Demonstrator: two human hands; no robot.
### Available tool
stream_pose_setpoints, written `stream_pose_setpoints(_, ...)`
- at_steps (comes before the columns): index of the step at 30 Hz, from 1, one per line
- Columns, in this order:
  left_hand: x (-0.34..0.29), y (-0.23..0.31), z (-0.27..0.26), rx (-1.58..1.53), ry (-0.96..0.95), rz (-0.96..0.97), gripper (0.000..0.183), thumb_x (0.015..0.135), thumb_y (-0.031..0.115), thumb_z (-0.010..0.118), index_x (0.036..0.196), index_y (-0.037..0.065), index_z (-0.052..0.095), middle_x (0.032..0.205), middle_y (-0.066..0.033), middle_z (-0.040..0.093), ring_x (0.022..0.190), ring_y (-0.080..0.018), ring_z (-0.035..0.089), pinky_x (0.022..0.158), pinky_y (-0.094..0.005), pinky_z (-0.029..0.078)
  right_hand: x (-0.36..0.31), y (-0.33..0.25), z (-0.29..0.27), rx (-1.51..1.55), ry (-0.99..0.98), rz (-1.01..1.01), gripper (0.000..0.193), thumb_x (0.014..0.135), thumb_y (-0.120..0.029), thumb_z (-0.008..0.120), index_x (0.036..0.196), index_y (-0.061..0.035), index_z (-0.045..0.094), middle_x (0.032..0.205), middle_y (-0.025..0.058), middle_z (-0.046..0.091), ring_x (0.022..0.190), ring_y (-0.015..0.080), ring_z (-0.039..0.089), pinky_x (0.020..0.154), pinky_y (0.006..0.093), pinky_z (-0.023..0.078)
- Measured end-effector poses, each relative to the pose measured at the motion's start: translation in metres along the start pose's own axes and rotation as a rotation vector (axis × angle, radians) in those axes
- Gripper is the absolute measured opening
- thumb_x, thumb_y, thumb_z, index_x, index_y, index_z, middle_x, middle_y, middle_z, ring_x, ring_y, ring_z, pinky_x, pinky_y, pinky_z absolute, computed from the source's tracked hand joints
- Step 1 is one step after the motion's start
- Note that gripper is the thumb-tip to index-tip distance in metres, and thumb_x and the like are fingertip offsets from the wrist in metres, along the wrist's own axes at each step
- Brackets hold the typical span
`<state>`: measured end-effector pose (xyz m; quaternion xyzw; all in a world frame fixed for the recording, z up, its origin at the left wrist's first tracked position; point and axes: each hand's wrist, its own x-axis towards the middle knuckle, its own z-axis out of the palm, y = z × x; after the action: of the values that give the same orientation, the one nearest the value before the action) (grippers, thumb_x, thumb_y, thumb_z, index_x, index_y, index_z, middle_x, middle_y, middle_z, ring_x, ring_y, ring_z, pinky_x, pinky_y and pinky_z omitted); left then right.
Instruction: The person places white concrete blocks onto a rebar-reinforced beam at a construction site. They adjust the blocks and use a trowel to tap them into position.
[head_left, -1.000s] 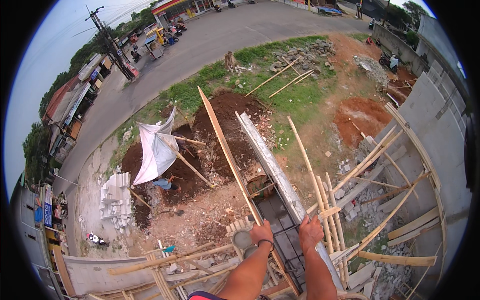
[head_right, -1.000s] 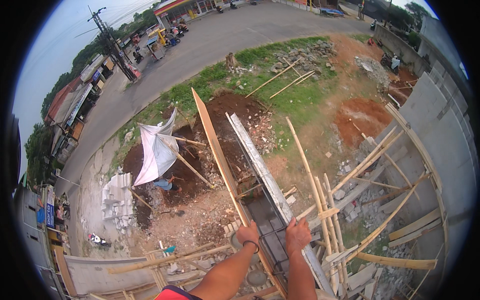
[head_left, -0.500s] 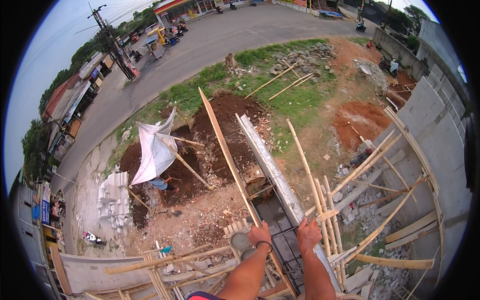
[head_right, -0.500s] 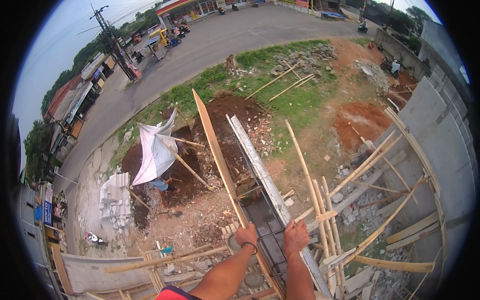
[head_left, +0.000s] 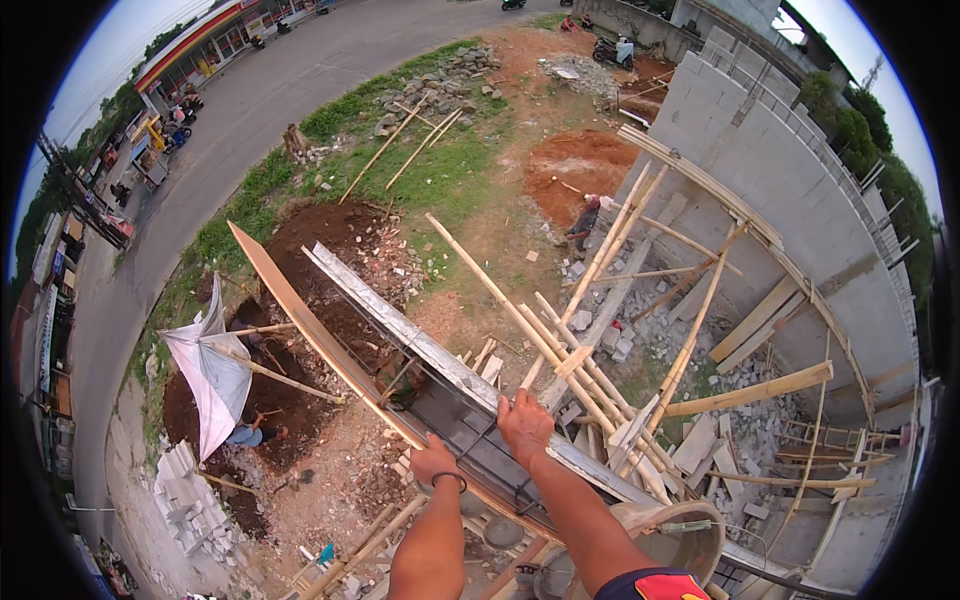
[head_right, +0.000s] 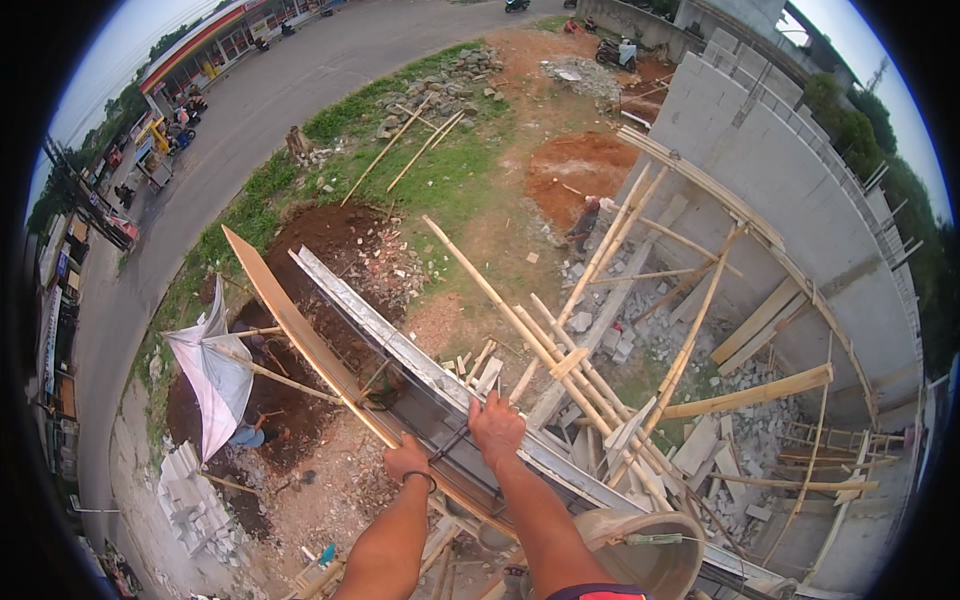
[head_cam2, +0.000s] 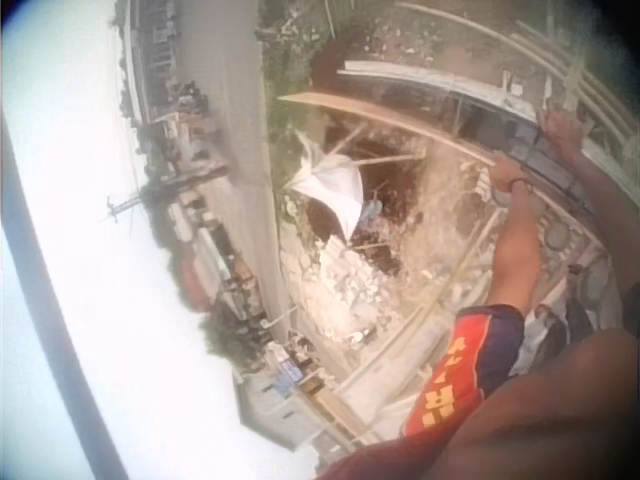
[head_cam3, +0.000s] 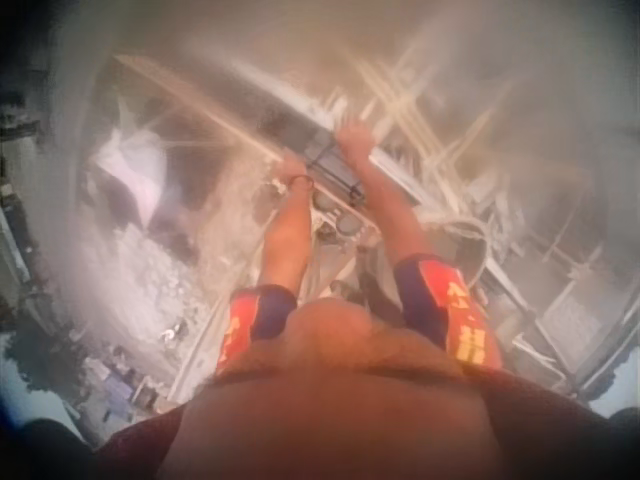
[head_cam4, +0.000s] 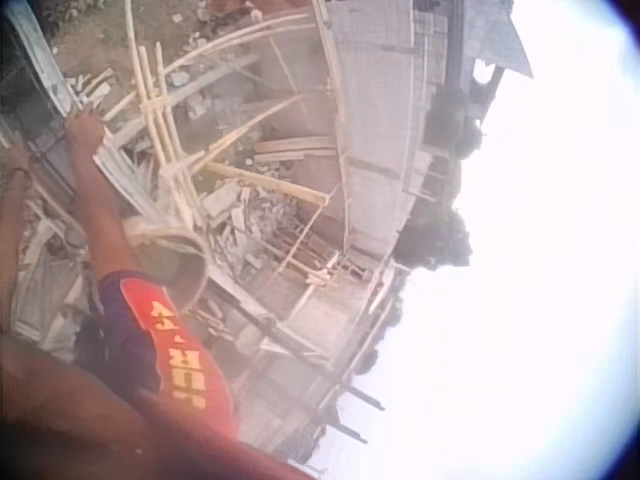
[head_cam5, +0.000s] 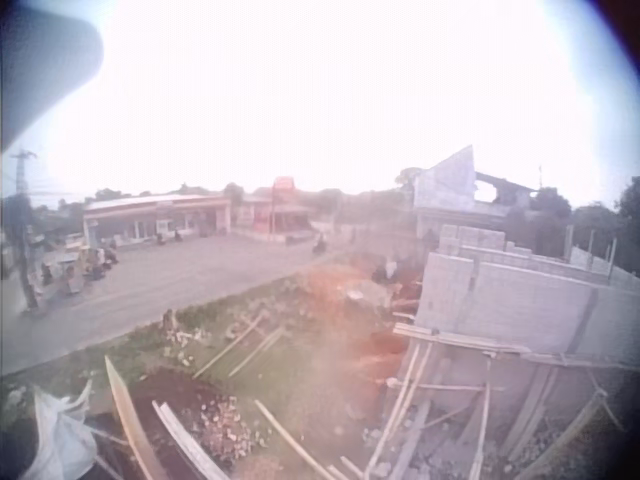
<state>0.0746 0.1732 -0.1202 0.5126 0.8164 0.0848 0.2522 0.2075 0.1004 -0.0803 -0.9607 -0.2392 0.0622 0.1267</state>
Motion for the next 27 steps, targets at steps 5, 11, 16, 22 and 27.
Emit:
stream_pose_setpoints(5,-0.001,0.001,0.001,-0.018,-0.030,0.049,0.058,0.084,0.047,0.064,0.092,-0.010,0.067,0.089,-0.0281,0.068,0.083,-0.0452,0.067,0.073,-0.0537,0.052,0.000,0.008,-0.003,0.025,-0.018,0.016,0.038,0.093,-0.046,0.056,0.095,-0.0077,0.060,0.086,0.0144,0.066,0.074,0.0344,0.069,0.063,0.0463,0.055)
stream_pose_setpoints(11,0.006,-0.006,0.006,0.006,0.006,0.043,0.059,0.085,0.046,0.065,0.092,-0.012,0.067,0.089,-0.0306,0.067,0.085,-0.0461,0.066,0.076,-0.0532,0.052,-0.003,0.006,0.003,0.058,0.030,0.001,0.039,0.093,-0.046,0.056,0.096,-0.0075,0.060,0.085,0.0139,0.066,0.073,0.0336,0.068,0.061,0.0445,0.054)
stream_pose_setpoints(16,0.013,-0.009,0.009,-0.010,-0.044,0.062,0.057,0.085,0.044,0.065,0.092,-0.012,0.067,0.090,-0.0311,0.068,0.085,-0.0464,0.066,0.077,-0.0533,0.052,0.000,0.007,-0.001,0.150,-0.010,0.061,0.043,0.089,-0.048,0.060,0.100,-0.0065,0.059,0.087,0.0138,0.068,0.077,0.0356,0.068,0.065,0.0473,0.053)
stream_pose_setpoints(22,0.009,-0.002,-0.006,-0.012,0.002,0.026,0.059,0.085,0.046,0.064,0.089,-0.012,0.068,0.088,-0.0297,0.069,0.083,-0.0456,0.067,0.076,-0.0531,0.052,0.043,0.025,-0.031,0.641,-0.012,0.516,0.058,0.085,-0.053,0.065,0.116,-0.0048,0.059,0.091,0.0136,0.070,0.090,0.0373,0.067,0.080,0.0495,0.050)
stream_pose_setpoints(27,-0.003,0.010,-0.015,0.043,-0.011,0.049,0.060,0.085,0.048,0.063,0.088,-0.012,0.068,0.088,-0.0287,0.069,0.083,-0.0447,0.067,0.074,-0.0528,0.053,0.104,0.128,-0.014,1.379,0.125,0.962,0.061,0.092,-0.058,0.056,0.123,-0.0054,0.053,0.101,0.0149,0.066,0.087,0.0300,0.066,0.080,0.0456,0.051)
